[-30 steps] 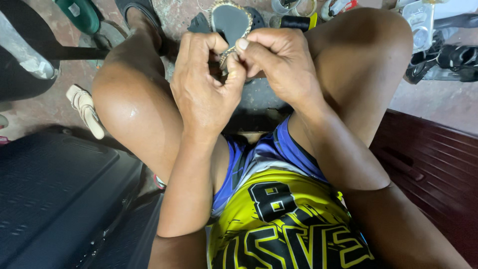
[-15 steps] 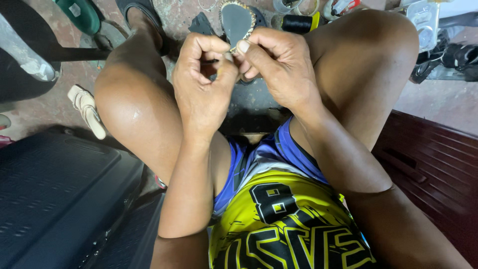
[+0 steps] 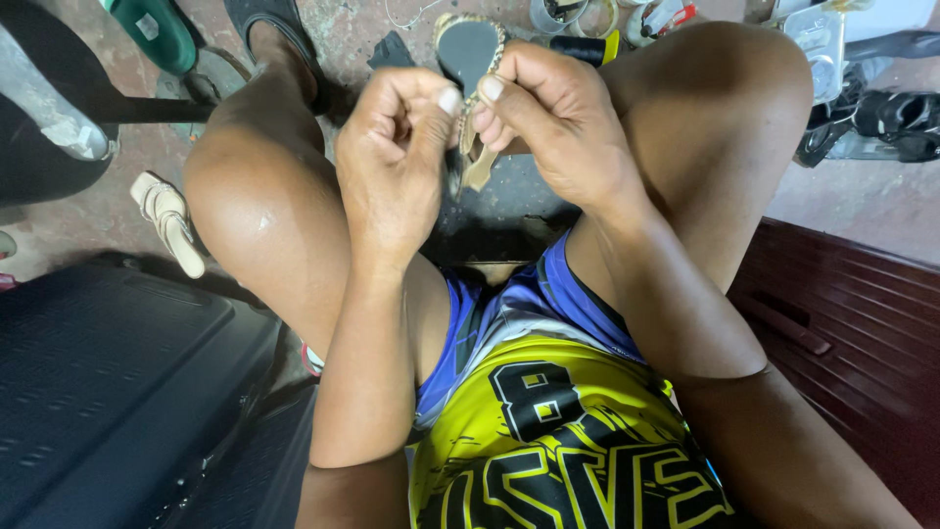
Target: The person sits on the floor and sews the sole of a beige sandal using a needle and thread. They repeatedly pull the thread through the sole's edge, tightening stitches along the perimeter.
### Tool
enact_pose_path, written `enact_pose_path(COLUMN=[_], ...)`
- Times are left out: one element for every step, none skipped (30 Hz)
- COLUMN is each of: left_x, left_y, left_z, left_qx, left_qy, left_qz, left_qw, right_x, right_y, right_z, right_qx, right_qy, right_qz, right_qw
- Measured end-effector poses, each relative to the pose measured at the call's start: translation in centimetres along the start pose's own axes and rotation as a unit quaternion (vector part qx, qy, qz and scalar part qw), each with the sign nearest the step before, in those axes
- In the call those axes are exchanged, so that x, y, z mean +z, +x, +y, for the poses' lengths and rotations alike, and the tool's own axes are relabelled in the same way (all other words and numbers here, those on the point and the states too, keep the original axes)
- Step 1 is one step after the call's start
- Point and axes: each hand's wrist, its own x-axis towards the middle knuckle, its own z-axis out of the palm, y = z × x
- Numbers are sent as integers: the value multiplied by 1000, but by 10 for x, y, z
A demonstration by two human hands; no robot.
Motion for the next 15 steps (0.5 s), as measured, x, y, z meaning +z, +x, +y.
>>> enact_pose_path(left_x=[-1,-1,-2,-3,-2,-3,-3,-3,-3,-2,-2,-2,-1,-1,-2], left_y=[0,-1,-2,-4,-6,-7,-10,-13,-16,-18,-20,-22,-24,-25,-26], left_z=[0,0,0,1,2,3,6,9,11,14,17,20,22,23,24], left_qx=[-1,-1,-2,20,41,62,85,107,128,134,141,148,145,141,138], left_qy=[-28,-56,-84,-103,-122,-141,-82,-22,37,42,47,52,76,100,123], left_qz=[1,1,1,-12,-27,-41,-23,-5,13,12,12,13,23,32,42], left_qw=[1000,998,996,994,991,987,993,994,991,990,989,988,986,984,982], right_x=[0,0,1,1,2,2,2,3,3,4,6,8,10,12,15], right_y=[-1,-2,-3,-3,-4,-4,-5,-6,-7,-8,-9,-10,-12,-13,-14], right_z=[-1,-2,-2,-3,-4,-4,-4,-4,-4,-4,-4,-3,-3,-2,-2], right_qx=[-1,2,5,7,5,4,3,0,-2,-5,-8,-11,-13,-21,-30], right_qy=[10,19,28,36,42,48,54,46,39,31,15,-1,-17,-31,-45], right_qz=[-12,-10,-6,-2,0,1,3,7,12,14,18,21,25,30,34], right_qw=[1000,1000,1000,999,999,999,999,999,999,999,1000,1000,999,999,998])
